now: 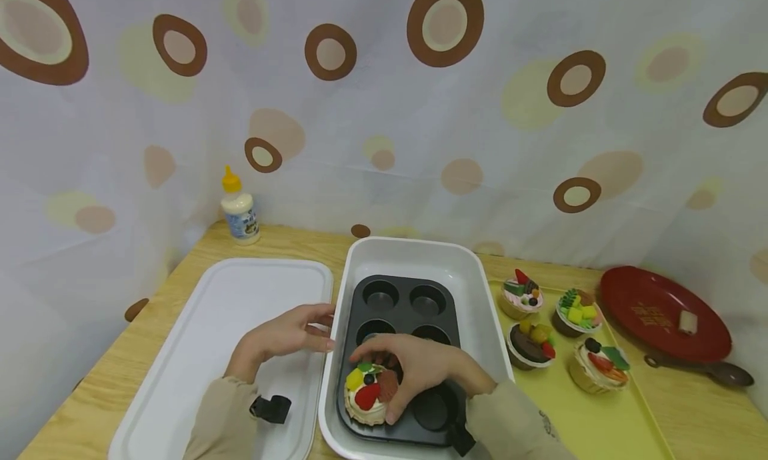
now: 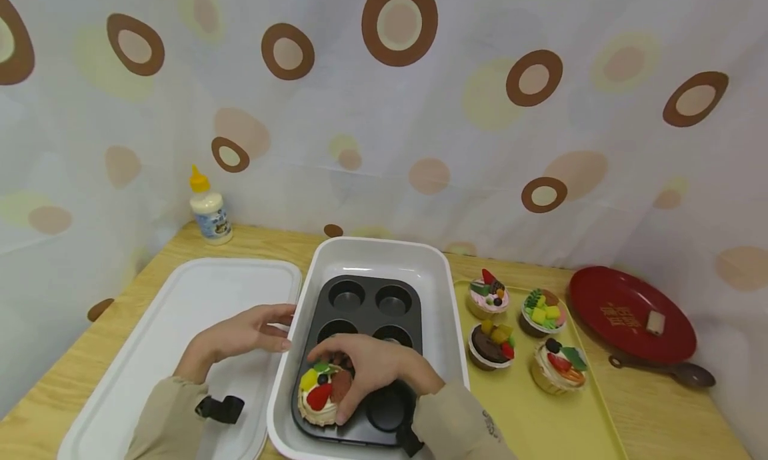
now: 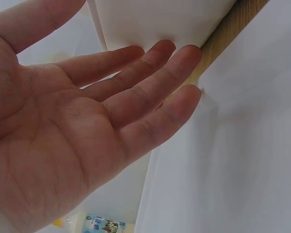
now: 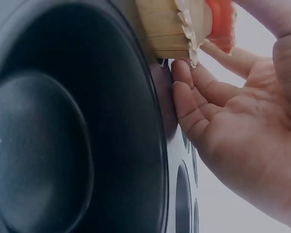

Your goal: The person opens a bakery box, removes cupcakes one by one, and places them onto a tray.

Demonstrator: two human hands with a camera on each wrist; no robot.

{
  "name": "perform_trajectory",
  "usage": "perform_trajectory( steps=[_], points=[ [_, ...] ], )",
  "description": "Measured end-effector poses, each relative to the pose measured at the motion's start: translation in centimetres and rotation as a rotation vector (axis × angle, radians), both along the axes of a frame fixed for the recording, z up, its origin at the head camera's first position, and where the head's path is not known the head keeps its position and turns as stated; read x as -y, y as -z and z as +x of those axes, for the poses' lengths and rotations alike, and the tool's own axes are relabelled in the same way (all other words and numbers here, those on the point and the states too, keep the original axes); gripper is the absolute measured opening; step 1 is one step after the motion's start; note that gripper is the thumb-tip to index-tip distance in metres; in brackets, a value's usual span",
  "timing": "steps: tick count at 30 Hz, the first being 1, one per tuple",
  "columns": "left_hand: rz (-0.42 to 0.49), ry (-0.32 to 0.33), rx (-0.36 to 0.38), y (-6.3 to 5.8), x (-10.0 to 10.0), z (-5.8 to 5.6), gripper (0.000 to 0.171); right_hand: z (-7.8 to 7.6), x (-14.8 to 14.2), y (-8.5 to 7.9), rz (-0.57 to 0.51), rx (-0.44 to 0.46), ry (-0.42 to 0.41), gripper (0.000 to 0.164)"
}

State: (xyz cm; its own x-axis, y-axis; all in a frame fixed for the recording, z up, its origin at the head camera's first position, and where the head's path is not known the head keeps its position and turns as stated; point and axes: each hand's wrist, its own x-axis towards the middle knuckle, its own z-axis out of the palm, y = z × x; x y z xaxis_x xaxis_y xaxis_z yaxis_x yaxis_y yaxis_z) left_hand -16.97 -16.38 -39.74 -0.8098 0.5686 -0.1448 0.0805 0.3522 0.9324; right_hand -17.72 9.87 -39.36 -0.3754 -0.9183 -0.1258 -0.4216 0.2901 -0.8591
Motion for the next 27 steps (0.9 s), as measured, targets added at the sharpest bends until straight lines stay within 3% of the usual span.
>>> perform_trajectory(
  steps=[8, 12, 18, 24, 27],
  points=[
    [0.003, -0.001, 0.011, -0.01, -0.04, 0.06, 0.066, 0.14, -0.04, 0.28, 0.018, 0.007, -0.055, 0.077],
    [-0.002, 0.003, 0.013, 0.03, -0.01, 0.07, 0.067, 0.1, 0.02, 0.43, 0.011, -0.069, -0.073, 0.075],
    [-0.011, -0.009, 0.016, 0.1, 0.14, 0.05, 0.066, 0.06, 0.3, 0.79, -0.001, -0.213, -0.037, 0.063],
    [-0.002, -0.003, 0.014, 0.25, 0.24, -0.01, 0.066, 0.09, 0.33, 0.68, 0.04, -0.156, -0.049, 0.071],
    [0.001, 0.0, 0.01, 0.26, 0.3, -0.03, 0.066, 0.11, 0.4, 0.64, 0.045, -0.191, -0.055, 0.068]
  ],
)
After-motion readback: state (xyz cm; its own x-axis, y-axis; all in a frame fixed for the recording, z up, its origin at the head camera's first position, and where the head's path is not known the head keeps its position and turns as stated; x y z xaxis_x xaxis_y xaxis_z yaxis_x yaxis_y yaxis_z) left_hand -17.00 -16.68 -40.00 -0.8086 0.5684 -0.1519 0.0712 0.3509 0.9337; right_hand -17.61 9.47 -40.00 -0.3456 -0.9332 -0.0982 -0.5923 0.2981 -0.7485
